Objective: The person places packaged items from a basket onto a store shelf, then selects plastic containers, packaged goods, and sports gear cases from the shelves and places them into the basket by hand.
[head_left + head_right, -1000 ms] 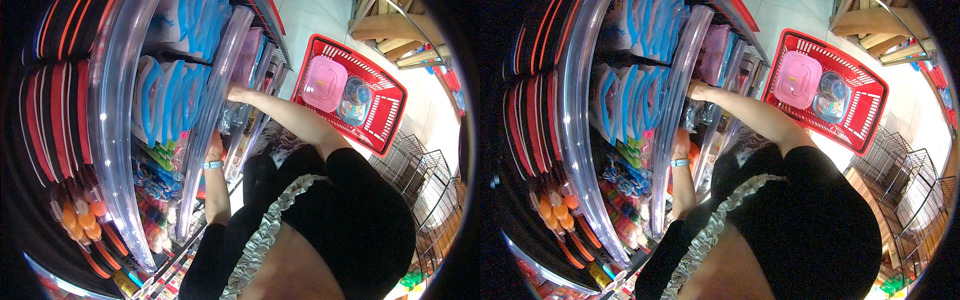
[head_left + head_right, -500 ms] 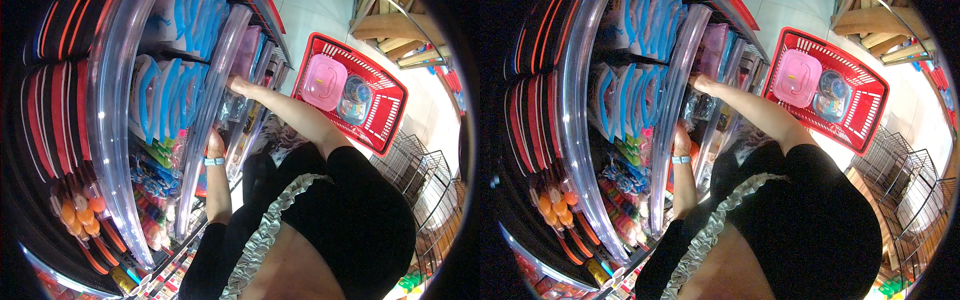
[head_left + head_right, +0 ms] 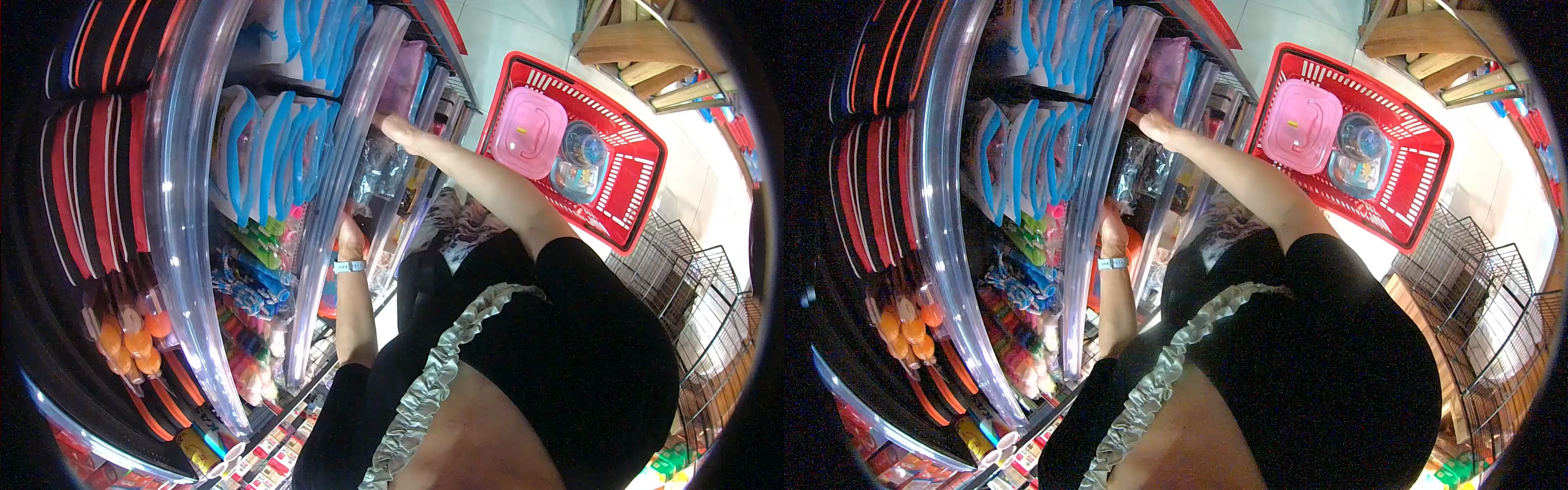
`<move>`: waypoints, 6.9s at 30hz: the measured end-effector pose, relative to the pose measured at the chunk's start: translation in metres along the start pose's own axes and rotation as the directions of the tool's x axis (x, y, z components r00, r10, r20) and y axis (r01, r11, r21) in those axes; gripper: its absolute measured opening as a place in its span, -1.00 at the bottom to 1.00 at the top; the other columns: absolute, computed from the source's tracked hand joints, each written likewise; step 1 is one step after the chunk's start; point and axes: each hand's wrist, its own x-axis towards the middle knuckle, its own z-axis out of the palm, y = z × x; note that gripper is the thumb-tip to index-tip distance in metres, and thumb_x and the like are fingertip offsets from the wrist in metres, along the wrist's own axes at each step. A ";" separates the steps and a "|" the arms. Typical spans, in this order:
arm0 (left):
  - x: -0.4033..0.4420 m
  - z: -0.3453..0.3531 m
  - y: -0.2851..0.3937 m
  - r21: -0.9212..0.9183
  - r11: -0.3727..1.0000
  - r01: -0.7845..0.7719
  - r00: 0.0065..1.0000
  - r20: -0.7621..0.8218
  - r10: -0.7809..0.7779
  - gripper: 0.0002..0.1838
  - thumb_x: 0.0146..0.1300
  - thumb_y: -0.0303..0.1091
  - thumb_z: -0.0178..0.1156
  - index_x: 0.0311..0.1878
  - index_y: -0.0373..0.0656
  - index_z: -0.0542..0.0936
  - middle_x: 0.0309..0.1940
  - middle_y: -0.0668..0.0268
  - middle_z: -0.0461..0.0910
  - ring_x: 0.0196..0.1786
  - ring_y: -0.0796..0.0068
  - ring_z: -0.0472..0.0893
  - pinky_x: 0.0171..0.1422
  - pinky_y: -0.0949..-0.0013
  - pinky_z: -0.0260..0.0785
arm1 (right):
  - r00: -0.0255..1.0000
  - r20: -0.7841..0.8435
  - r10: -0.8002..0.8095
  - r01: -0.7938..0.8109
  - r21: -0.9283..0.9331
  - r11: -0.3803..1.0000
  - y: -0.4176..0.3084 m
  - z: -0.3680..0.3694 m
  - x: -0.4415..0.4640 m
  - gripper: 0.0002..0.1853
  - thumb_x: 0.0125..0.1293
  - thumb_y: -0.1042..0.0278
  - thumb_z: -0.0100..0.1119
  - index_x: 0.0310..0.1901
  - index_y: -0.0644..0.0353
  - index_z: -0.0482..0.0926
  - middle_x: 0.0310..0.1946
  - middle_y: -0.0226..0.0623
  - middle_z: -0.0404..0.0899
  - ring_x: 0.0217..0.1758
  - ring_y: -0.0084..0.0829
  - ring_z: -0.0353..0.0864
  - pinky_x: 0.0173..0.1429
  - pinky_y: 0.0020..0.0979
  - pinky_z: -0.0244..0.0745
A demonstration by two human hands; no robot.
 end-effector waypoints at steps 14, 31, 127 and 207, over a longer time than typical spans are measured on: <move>-0.023 -0.012 -0.008 0.103 0.995 -0.008 0.997 -0.076 0.016 -0.51 0.40 0.03 -0.12 0.10 -0.20 0.45 0.04 0.28 0.49 0.09 0.40 0.45 0.19 0.27 0.27 | 0.990 -0.072 -0.119 0.130 0.178 0.975 0.020 -0.050 -0.052 -0.38 0.36 -0.21 -0.09 0.05 0.29 0.51 -0.07 -0.24 0.59 -0.09 -0.43 0.55 0.03 -0.39 0.43; -0.130 0.110 -0.080 0.364 0.859 0.359 0.798 0.357 -0.485 -0.75 0.31 -0.30 0.13 -0.04 -0.22 0.53 -0.24 0.24 0.61 -0.27 0.45 0.60 -0.19 0.44 0.44 | 0.584 -0.546 -0.601 -0.065 -0.769 0.636 0.059 -0.280 -0.273 -0.47 -0.01 0.21 0.39 0.02 0.20 0.52 -0.06 -0.14 0.56 0.05 -0.21 0.53 0.13 -0.22 0.42; -0.072 -0.082 0.019 0.528 0.849 0.020 0.999 -0.048 0.007 -0.67 0.20 -0.31 0.18 -0.02 -0.30 0.57 -0.11 0.11 0.61 -0.04 0.31 0.57 0.05 0.26 0.37 | 0.813 0.411 -0.413 0.565 -0.384 0.730 0.031 0.074 -0.168 -0.16 -0.21 0.23 0.54 0.15 0.24 0.31 0.34 0.01 0.14 0.45 -0.14 0.10 0.42 -0.24 0.07; -0.009 -0.109 0.010 0.791 0.534 -0.297 0.932 0.118 0.344 -0.42 0.29 -0.10 0.08 0.24 -0.34 0.34 0.14 -0.10 0.42 0.15 -0.02 0.43 0.20 0.05 0.27 | 0.982 0.066 -0.174 0.173 -0.679 0.714 0.112 0.016 -0.161 -0.78 0.14 0.31 0.14 -0.17 0.14 0.57 -0.27 -0.19 0.66 -0.17 -0.19 0.64 -0.06 -0.23 0.51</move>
